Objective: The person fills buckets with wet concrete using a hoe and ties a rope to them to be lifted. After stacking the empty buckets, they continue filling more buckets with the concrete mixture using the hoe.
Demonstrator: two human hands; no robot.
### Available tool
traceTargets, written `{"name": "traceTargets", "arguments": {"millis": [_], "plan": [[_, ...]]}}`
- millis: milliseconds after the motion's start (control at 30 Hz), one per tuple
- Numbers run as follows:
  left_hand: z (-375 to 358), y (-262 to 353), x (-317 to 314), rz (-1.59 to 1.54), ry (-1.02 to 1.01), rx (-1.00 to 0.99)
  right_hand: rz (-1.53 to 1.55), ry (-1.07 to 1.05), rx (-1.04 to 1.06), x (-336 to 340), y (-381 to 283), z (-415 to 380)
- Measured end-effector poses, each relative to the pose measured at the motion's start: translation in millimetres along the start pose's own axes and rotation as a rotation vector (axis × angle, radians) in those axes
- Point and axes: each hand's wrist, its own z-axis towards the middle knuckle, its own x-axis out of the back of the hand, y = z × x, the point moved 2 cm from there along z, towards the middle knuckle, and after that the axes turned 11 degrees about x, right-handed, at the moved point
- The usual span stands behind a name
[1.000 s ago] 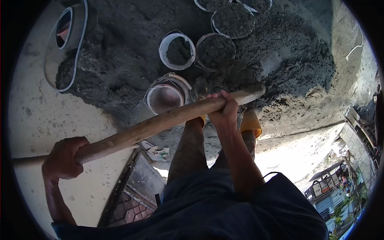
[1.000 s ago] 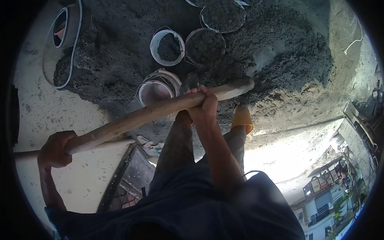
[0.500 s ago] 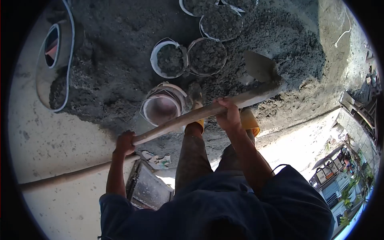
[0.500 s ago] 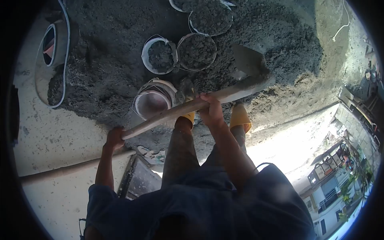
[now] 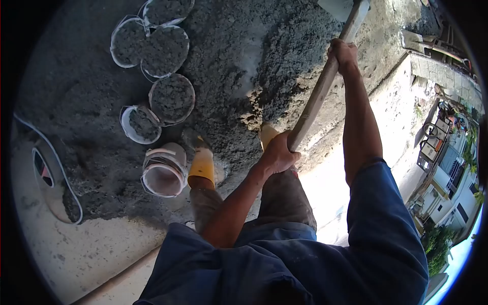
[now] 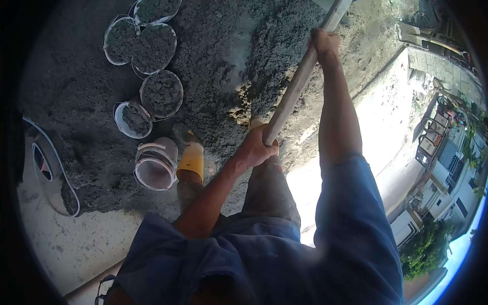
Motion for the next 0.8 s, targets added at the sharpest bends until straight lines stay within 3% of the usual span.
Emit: {"name": "traceTargets", "arguments": {"millis": [33,67,100,167,200,367,433,467,533,633,700,800], "plan": [[-7.8,2.0,0.7,0.015,0.002,0.007,0.050,-0.081,-0.038,-11.8,55.4,12.5],[-28.4,2.9,0.1,-0.023,-0.061,0.199,0.035,-0.125,-0.133,-23.7,58.3,-24.2],[-50.2,0.5,-4.2,-0.063,-0.123,0.396,0.034,-0.181,-0.203,-40.1,121.6,-34.8],[-73.1,-26.0,-17.1,-0.061,-0.078,0.416,0.076,-0.232,-0.443,-60.8,161.6,-84.1],[-74.1,-13.9,-10.0,-0.049,-0.060,0.411,0.073,-0.238,-0.463,-69.0,185.8,-89.6],[-103.2,76.7,12.5,0.143,-0.121,0.358,0.265,-0.367,-0.649,-56.4,150.4,-78.5],[-123.9,107.1,30.5,0.233,-0.175,0.489,0.611,-0.366,-0.751,-46.2,111.0,-88.9],[-138.7,123.9,42.8,0.305,-0.200,0.507,0.601,-0.378,-0.759,-42.7,92.8,-100.9],[-170.0,159.6,71.1,0.392,-0.270,0.609,0.942,-0.216,-0.695,-41.9,59.9,-124.1],[-218.2,186.6,113.1,0.457,-0.326,0.696,0.999,-0.102,-0.765,-54.1,48.5,-131.4],[-256.4,184.8,143.3,0.488,-0.328,0.713,0.857,-0.171,-0.852,-81.8,44.7,-146.5],[-314.7,180.3,189.5,0.552,-0.302,0.730,0.940,-0.253,-0.873,-127.6,29.7,-205.6]]}}
